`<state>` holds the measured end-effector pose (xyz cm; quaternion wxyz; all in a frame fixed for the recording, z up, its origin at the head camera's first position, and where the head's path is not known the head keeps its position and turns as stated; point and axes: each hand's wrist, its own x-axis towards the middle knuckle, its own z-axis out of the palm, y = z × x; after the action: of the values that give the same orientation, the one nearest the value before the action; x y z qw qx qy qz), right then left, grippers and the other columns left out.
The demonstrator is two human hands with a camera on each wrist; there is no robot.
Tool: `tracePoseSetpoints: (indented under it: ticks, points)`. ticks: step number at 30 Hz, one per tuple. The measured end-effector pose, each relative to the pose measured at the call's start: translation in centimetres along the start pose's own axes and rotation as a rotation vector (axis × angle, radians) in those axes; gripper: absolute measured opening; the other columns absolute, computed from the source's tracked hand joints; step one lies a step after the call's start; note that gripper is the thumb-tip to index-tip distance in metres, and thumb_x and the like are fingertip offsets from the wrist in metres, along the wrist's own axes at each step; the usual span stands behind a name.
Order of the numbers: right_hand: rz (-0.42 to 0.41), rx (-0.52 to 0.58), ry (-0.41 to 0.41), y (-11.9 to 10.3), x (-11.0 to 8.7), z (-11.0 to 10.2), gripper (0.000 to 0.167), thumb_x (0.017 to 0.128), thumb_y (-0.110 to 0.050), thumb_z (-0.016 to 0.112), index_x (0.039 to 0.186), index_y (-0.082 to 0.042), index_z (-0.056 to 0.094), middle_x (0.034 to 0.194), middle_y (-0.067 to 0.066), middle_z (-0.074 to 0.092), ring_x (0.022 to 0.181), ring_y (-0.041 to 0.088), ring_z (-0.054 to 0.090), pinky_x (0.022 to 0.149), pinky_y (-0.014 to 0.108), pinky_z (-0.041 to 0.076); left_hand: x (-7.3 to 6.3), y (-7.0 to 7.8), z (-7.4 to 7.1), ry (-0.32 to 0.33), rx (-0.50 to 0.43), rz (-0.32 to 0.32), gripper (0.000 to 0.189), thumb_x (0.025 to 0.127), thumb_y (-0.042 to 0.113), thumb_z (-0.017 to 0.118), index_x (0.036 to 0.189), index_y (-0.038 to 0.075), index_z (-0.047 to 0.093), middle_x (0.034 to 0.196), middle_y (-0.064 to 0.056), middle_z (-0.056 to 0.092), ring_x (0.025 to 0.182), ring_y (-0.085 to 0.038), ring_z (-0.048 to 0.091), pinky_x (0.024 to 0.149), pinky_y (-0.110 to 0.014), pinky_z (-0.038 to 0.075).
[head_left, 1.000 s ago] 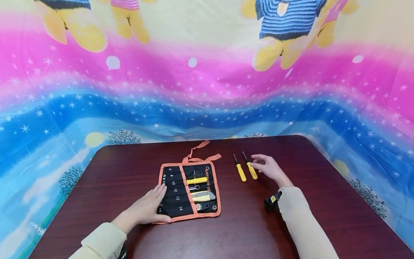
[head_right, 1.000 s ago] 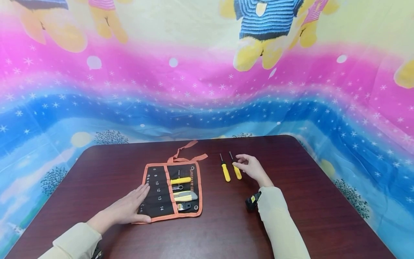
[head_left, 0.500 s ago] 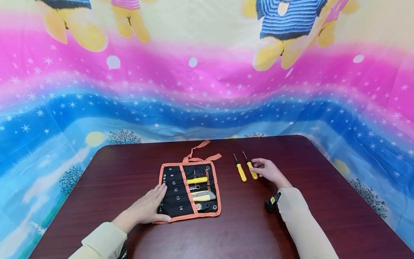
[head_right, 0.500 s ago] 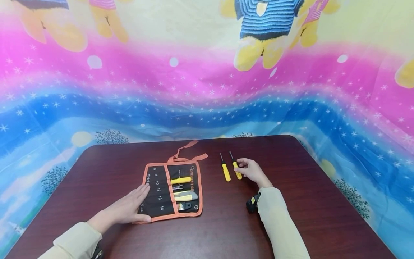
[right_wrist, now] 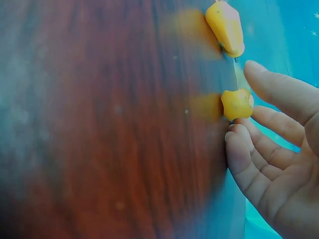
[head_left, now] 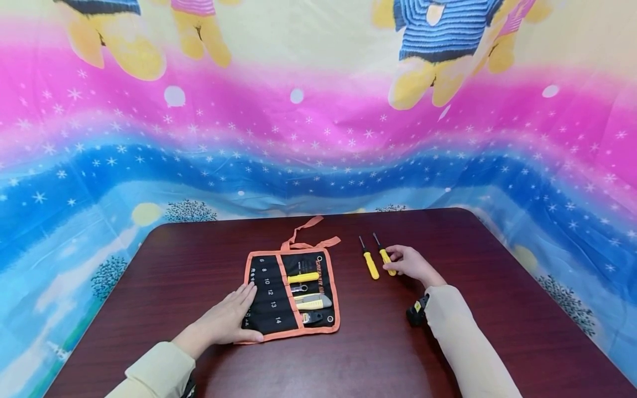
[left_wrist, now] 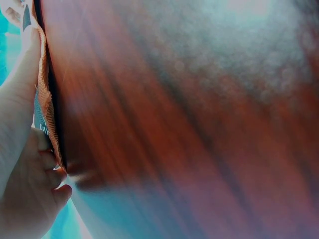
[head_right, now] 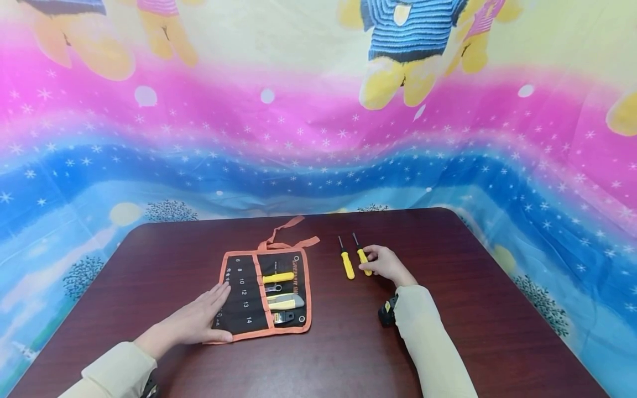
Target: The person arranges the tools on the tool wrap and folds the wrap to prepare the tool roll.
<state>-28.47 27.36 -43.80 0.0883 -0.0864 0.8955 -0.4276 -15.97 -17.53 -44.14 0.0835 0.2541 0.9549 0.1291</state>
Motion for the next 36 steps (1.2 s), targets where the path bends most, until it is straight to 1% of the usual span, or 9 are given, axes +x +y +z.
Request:
tracePoseSetpoints:
  ticks: [7, 12, 18, 22, 29, 36]
  points:
    - [0.012, -0.035, -0.007, -0.12, 0.09, 0.01, 0.052, 0.082, -0.01, 0.07, 0.126, 0.007, 0.047, 0.084, 0.011, 0.053, 0.062, 0.02, 0.052, 0.057, 0.032, 0.05, 0.01, 0.05, -0.02, -0.003, 0.003, 0.0, 0.112, 0.07, 0.074, 0.054, 0.14, -0.009, 0.026, 0.145, -0.024, 0.023, 0.134, -0.037, 0.019, 0.104, -0.048, 0.023]
    - [0.032, -0.033, -0.009, -0.41, -0.1, -0.05, 0.049, 0.083, -0.008, 0.068, 0.125, 0.008, 0.048, 0.082, 0.011, 0.053, 0.06, 0.021, 0.054, 0.056, 0.033, 0.051, 0.06, 0.05, 0.08, -0.001, 0.003, -0.002, 0.111, 0.07, 0.073, 0.055, 0.14, -0.009, 0.026, 0.145, -0.024, 0.023, 0.134, -0.037, 0.019, 0.105, -0.048, 0.023]
    - [0.057, -0.011, -0.013, -0.54, -0.39, -0.07, 0.045, 0.085, -0.008, 0.065, 0.124, 0.011, 0.049, 0.082, 0.012, 0.056, 0.063, 0.021, 0.058, 0.058, 0.033, 0.053, 0.06, -0.04, 0.23, -0.004, 0.025, -0.021, 0.111, 0.07, 0.074, 0.055, 0.141, -0.006, 0.027, 0.146, -0.022, 0.024, 0.134, -0.034, 0.02, 0.105, -0.046, 0.023]
    - [0.077, 0.018, -0.007, -0.54, -0.45, 0.0, 0.043, 0.086, -0.007, 0.064, 0.122, 0.012, 0.05, 0.082, 0.013, 0.057, 0.065, 0.021, 0.06, 0.059, 0.033, 0.053, 0.07, -0.09, 0.3, 0.004, 0.024, -0.011, 0.111, 0.07, 0.073, 0.055, 0.141, -0.008, 0.027, 0.146, -0.023, 0.024, 0.134, -0.035, 0.02, 0.105, -0.047, 0.023]
    - [0.102, 0.025, -0.003, -0.42, -0.3, 0.02, 0.041, 0.087, -0.007, 0.063, 0.121, 0.012, 0.051, 0.086, 0.014, 0.058, 0.066, 0.02, 0.06, 0.059, 0.033, 0.054, 0.02, -0.07, 0.32, 0.009, 0.028, -0.009, 0.111, 0.07, 0.073, 0.056, 0.141, -0.008, 0.027, 0.145, -0.023, 0.024, 0.134, -0.035, 0.02, 0.105, -0.047, 0.023]
    - [0.088, 0.024, -0.002, -0.49, -0.16, -0.15, 0.038, 0.087, -0.007, 0.063, 0.119, 0.011, 0.054, 0.089, 0.014, 0.059, 0.068, 0.02, 0.061, 0.06, 0.032, 0.054, 0.04, -0.01, 0.27, 0.01, 0.022, -0.007, 0.111, 0.07, 0.073, 0.056, 0.141, -0.008, 0.027, 0.145, -0.023, 0.024, 0.134, -0.035, 0.02, 0.105, -0.047, 0.023]
